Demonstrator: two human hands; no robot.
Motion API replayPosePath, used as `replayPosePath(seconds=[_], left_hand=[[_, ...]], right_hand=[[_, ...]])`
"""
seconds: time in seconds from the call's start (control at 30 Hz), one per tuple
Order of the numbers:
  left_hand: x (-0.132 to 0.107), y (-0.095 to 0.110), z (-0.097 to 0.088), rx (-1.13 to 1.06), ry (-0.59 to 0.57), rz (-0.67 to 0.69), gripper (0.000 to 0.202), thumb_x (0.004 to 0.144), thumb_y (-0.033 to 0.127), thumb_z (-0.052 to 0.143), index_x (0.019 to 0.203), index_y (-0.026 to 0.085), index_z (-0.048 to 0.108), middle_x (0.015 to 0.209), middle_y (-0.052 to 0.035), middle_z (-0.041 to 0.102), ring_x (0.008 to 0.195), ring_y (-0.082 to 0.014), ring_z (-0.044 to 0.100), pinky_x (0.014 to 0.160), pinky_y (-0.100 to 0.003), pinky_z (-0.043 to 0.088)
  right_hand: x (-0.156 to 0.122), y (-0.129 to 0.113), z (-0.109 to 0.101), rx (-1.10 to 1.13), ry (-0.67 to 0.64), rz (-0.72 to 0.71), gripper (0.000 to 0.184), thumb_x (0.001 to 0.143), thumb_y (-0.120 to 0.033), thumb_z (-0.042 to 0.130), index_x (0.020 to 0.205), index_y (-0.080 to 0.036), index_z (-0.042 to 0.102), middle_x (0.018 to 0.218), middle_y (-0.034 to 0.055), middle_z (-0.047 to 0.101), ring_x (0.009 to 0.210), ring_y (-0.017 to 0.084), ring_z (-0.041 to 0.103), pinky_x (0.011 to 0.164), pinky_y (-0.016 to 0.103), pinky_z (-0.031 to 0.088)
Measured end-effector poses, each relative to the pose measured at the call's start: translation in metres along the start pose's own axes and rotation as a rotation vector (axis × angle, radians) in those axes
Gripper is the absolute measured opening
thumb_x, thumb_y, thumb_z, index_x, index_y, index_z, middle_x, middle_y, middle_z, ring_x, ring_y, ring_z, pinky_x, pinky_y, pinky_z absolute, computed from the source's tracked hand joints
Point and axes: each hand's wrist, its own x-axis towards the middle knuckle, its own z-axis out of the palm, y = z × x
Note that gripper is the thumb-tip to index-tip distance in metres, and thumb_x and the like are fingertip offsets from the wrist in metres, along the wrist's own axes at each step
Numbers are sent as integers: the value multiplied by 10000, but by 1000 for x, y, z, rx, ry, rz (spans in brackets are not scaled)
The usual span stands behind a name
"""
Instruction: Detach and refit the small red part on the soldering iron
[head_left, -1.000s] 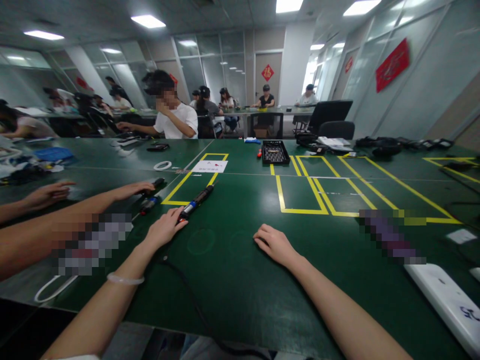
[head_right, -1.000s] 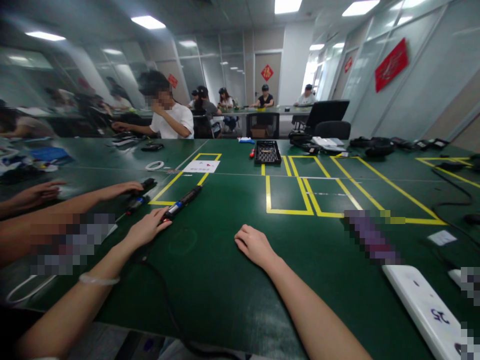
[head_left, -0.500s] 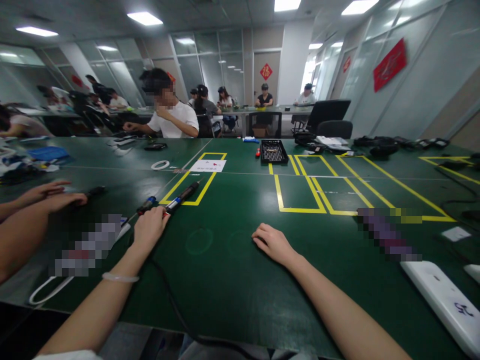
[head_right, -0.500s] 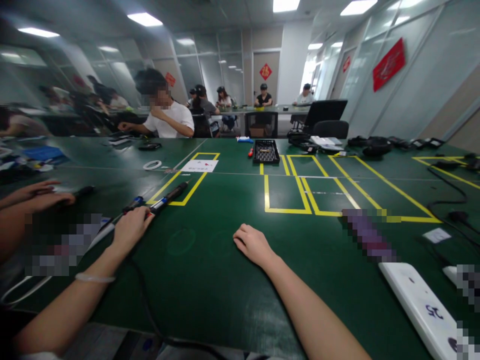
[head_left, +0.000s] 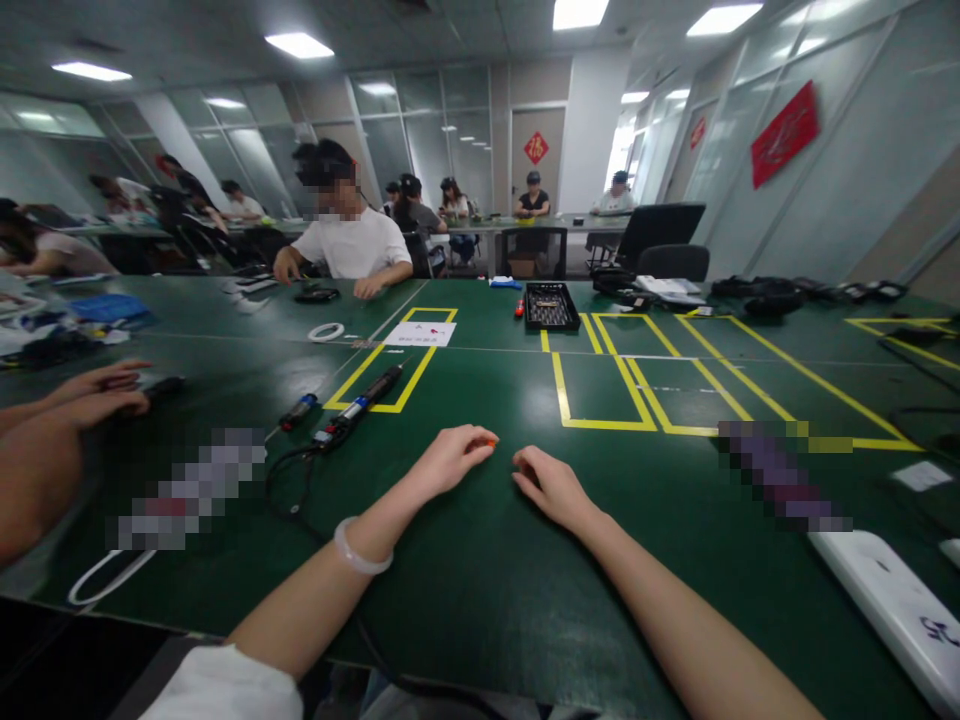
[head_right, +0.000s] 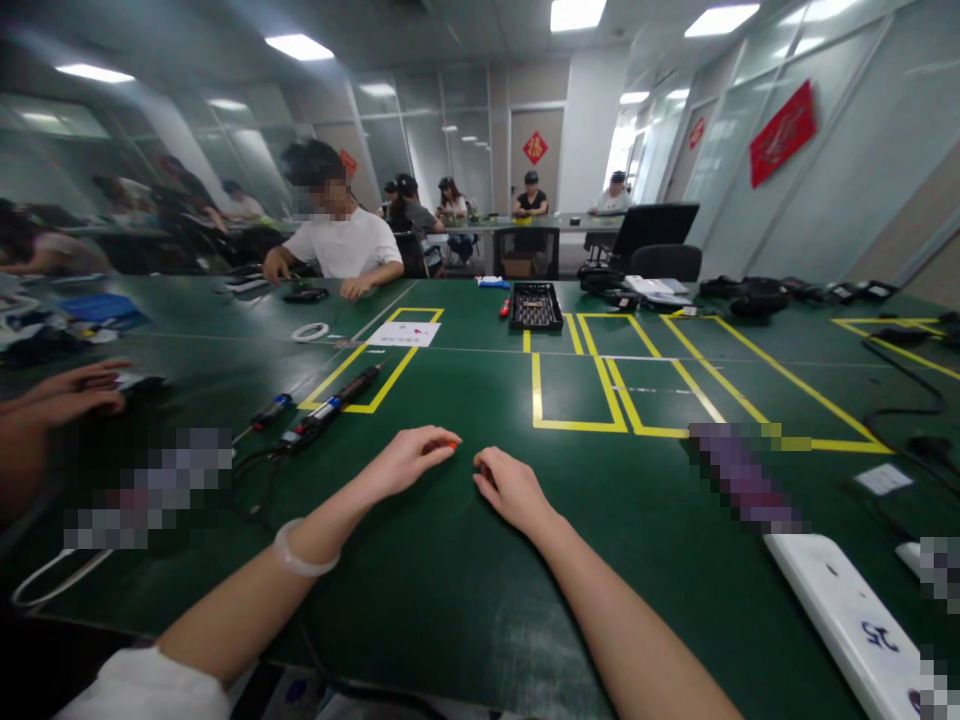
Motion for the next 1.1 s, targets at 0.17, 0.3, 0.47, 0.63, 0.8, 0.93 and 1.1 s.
replayPosePath(seconds=[0.17,0.3,0.47,0.63,0.8,0.93,1.1], left_hand=[[2,-4,35,-310,-142,-14,328,857,343,570,1132,170,607,883,-28,656,795,-140,599,720,-245,443],[0,-12,49,-541,-175,-74,336,814,340,634,1079,140,576,858,-33,653,786,-136,605,722,-259,459],[3,-15,52,-616,-76,-90,348,737,309,725,995,141,561,895,-55,665,813,-144,625,749,-285,489],[2,-22,51,-584,-78,-67,277,779,320,684,967,147,576,908,-61,669,839,-151,636,784,-303,498],[-2,-19,47,-518,-67,-33,251,841,340,608,1015,160,583,907,-50,667,830,-147,630,764,-283,485],[-5,-8,45,-438,-66,69,255,830,301,621,1054,185,586,966,-37,673,881,-149,631,821,-278,474],[-6,-5,43,-343,-15,74,173,862,304,578,980,185,621,931,-31,681,870,-151,631,810,-266,470]], right_hand=[[0,-1,2,60,-24,-53,314,860,-216,601,1160,-228,508,1000,28,590,840,155,572,720,250,434],[1,1,5,61,-17,-62,86,908,-246,544,984,-210,560,918,21,586,816,151,565,709,242,420],[3,9,12,91,21,19,77,899,-278,559,906,-201,557,839,4,581,714,136,540,653,236,400],[4,13,15,162,14,56,114,855,-239,603,959,-196,582,825,0,601,692,131,538,648,236,410],[6,10,12,345,21,134,148,894,-313,568,926,-174,609,768,6,631,663,128,555,626,227,416],[7,12,10,463,-5,215,271,933,-385,497,827,-164,614,697,3,644,606,118,561,600,220,416],[7,13,12,525,19,226,271,921,-422,509,878,-167,590,682,-8,621,595,114,547,579,217,406]])
